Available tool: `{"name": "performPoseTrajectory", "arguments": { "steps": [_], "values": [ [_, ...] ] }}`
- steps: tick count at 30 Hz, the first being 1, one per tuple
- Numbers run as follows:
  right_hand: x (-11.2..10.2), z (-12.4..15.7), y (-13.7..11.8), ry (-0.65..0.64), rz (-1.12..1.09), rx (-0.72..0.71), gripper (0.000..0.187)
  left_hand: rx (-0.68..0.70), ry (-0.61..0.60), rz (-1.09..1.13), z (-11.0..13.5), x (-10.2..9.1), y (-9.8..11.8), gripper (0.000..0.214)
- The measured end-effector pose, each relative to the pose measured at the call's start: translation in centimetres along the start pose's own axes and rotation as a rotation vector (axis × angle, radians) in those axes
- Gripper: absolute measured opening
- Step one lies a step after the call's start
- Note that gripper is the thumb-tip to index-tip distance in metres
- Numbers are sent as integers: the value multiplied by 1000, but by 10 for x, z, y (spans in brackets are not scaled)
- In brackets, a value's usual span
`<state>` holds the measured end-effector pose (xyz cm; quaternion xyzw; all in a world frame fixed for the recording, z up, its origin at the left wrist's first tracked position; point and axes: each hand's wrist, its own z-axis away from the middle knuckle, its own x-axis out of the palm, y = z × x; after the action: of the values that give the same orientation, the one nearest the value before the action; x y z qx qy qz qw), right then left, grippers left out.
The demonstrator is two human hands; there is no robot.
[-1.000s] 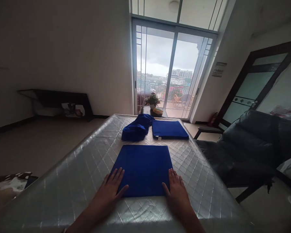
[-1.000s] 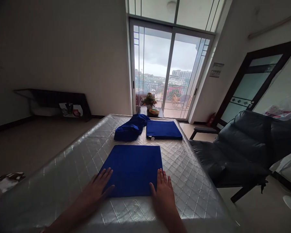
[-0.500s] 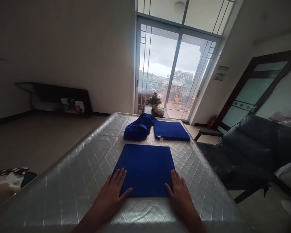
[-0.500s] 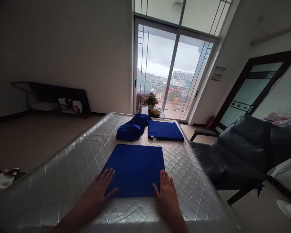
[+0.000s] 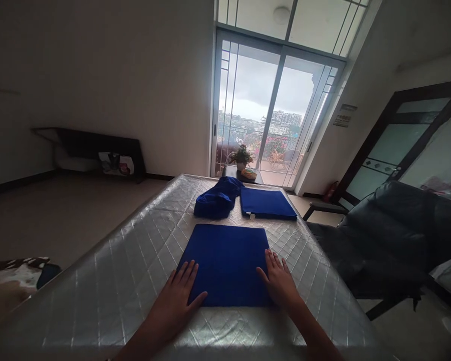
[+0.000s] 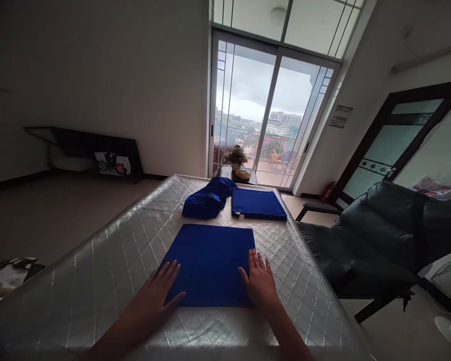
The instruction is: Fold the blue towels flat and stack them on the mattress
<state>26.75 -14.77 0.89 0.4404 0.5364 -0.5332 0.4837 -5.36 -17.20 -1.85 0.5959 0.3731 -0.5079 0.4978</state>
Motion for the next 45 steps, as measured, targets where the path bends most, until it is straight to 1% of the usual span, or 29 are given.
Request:
{"name": "performPoseTrajectory", "arguments": {
  "steps": [3,7,11,13,15,16,18,19,22,24,26,27,29,31,36,40,43,45],
  "values": [
    [10,-7,-1,7,-10,40,72,8,18,2,0,0,1,82],
    [19,-6,1,-8,-53,64,71,3,30,7,0,4,0,81],
    [19,-5,2,-16,-72,61,71,13,38,2,-3,11,-10,80],
    [18,-5,2,-15,-78,67,71,27,19,-13,-8,13,-16,79],
    [18,-5,1,-10,-87,65,71,19,-4,-37,-16,13,-15,80],
    [18,-5,0,-6,-91,62,71,21,1,-41,-21,12,-10,80],
    [18,-4,0,3,-97,55,70,84,31,-15,-34,10,10,78],
    [18,-4,0,9,-98,53,69,154,38,12,-41,10,25,77],
    [17,-3,0,25,-89,56,65,422,-10,85,-67,14,83,75],
    [16,-3,2,14,-63,26,58,552,-15,94,-85,21,120,75],
    [15,-2,4,-9,-29,-7,53,600,16,95,-101,29,150,76],
    [14,-2,4,-15,-12,-18,52,602,32,98,-107,33,160,77],
    [14,-1,5,-7,13,-20,53,593,55,110,-115,38,171,76],
    [13,-1,4,5,24,-18,53,593,50,116,-117,41,172,74],
    [12,0,1,-8,1,-10,50,582,21,108,-110,38,160,74],
    [14,-1,1,3,-40,11,54,569,55,133,-109,38,150,74],
    [17,-2,1,40,-102,60,62,512,67,137,-108,35,134,75],
    [18,-2,1,65,-137,73,66,448,64,137,-107,31,116,76]
  ]
}}
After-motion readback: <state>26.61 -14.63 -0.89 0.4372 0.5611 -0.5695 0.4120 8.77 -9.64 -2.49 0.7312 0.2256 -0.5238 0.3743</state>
